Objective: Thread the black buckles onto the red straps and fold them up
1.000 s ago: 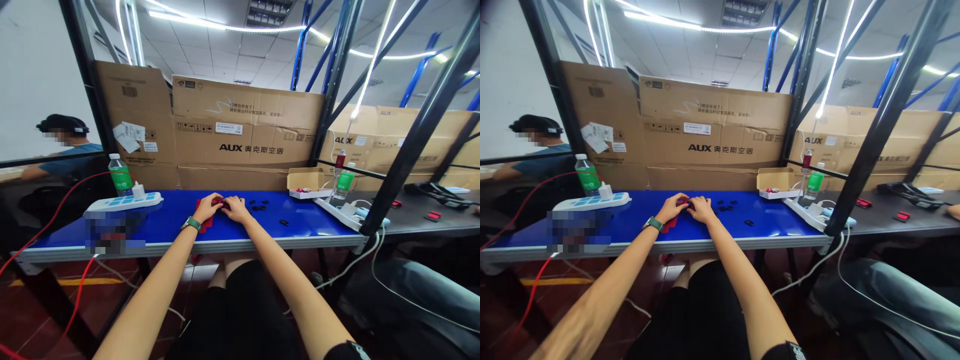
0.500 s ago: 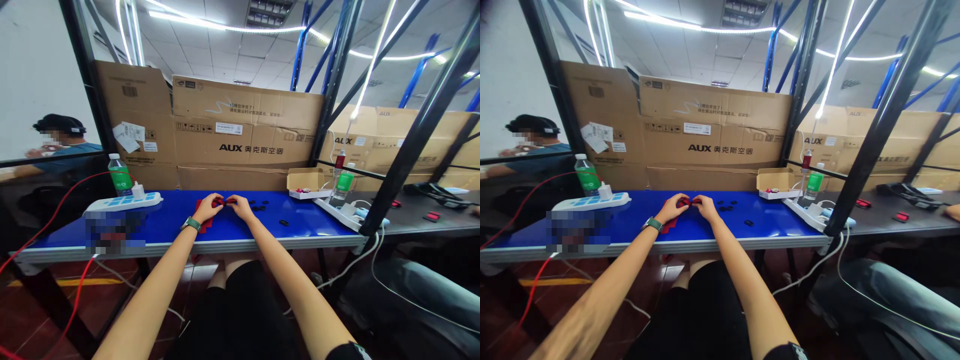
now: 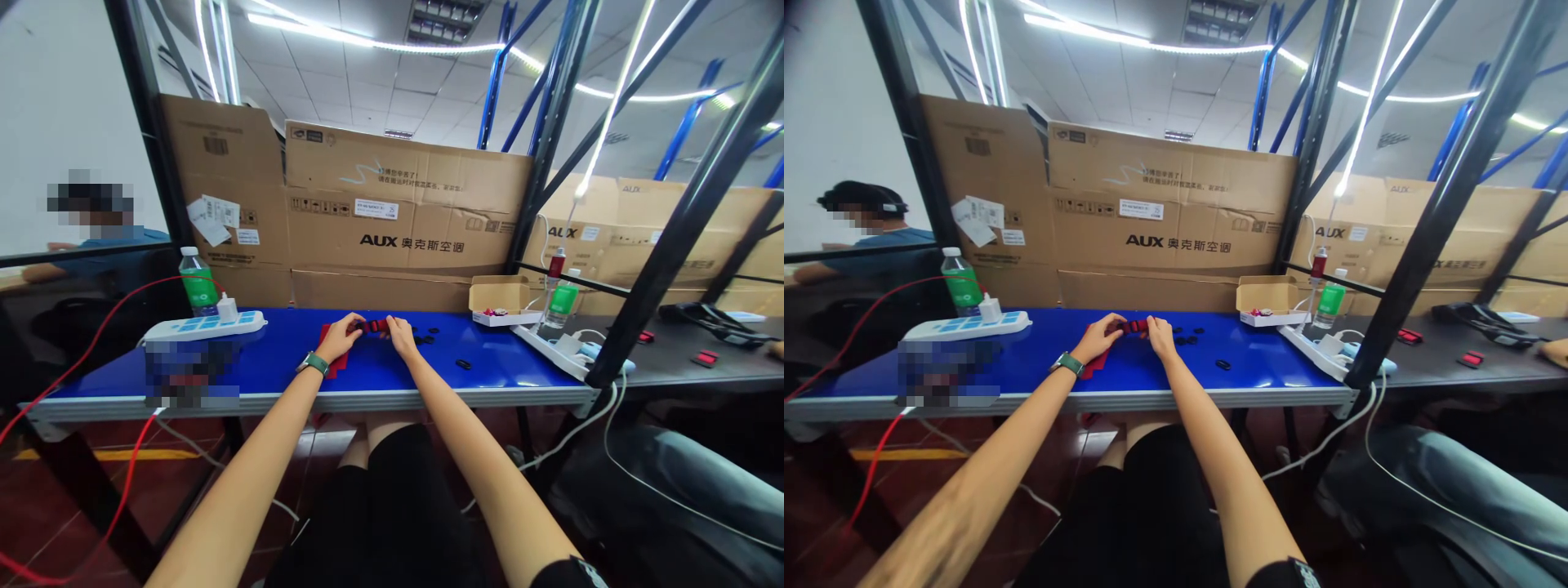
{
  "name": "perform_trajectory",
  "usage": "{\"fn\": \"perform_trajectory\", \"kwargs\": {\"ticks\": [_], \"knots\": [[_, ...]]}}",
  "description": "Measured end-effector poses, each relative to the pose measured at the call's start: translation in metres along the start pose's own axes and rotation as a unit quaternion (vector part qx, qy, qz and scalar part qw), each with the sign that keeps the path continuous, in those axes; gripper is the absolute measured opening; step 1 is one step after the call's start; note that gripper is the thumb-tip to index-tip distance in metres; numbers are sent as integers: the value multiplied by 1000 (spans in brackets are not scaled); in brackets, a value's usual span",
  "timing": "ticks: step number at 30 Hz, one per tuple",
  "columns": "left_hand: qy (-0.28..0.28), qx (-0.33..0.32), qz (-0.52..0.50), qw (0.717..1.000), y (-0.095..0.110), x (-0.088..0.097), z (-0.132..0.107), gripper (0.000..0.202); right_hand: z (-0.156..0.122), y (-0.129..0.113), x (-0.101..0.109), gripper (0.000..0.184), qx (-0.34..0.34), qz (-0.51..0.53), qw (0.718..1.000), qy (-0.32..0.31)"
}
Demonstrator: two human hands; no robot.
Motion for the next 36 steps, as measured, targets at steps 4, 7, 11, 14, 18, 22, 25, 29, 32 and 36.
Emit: {"fn": "perform_trajectory", "kwargs": {"ticks": [4, 7, 11, 14, 18, 22, 25, 29, 32, 36], "knots": [[-9, -45, 37, 998, 2, -1, -1, 44, -3, -5, -4, 52, 4, 54, 997, -48], [12, -46, 38, 998, 3, 0, 0, 45, -7, -11, -6, 49, 9, 74, 992, -98], [9, -40, 33, 999, 6, 0, 1, 36, -6, -11, -8, 40, -3, 90, 988, -126], [-7, -31, 23, 999, 8, 0, 1, 28, -2, -6, -11, 30, -8, 93, 987, -131], [-17, -1, -5, 1000, 7, -1, 1, 28, 1, -3, -10, 34, 57, 26, 996, -69], [0, 7, 25, 1000, 5, -1, 1, 31, -3, -7, -7, 35, 133, -45, 989, -42], [7, -4, 49, 999, 5, 0, 1, 30, -8, -10, -9, 28, 137, -33, 986, -91], [2, 11, 12, 1000, 3, 0, 0, 32, -9, -8, -14, 27, 108, -22, 986, -121], [0, 16, -27, 1000, 2, -1, 0, 29, -6, -6, -14, 27, 88, -1, 989, -117], [-2, 16, -49, 999, -2, -3, 1, 22, -4, -5, -13, 27, 75, 25, 989, -124]]}}
Point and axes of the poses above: each hand's wrist, its own z-axis towards the middle knuckle, its own x-axis out of the back of the hand, y = z × x, the point moved 3 cm from there along z, towards the middle knuckle, and after that the axes turned 2 degrees about y, right-handed, at the moved point
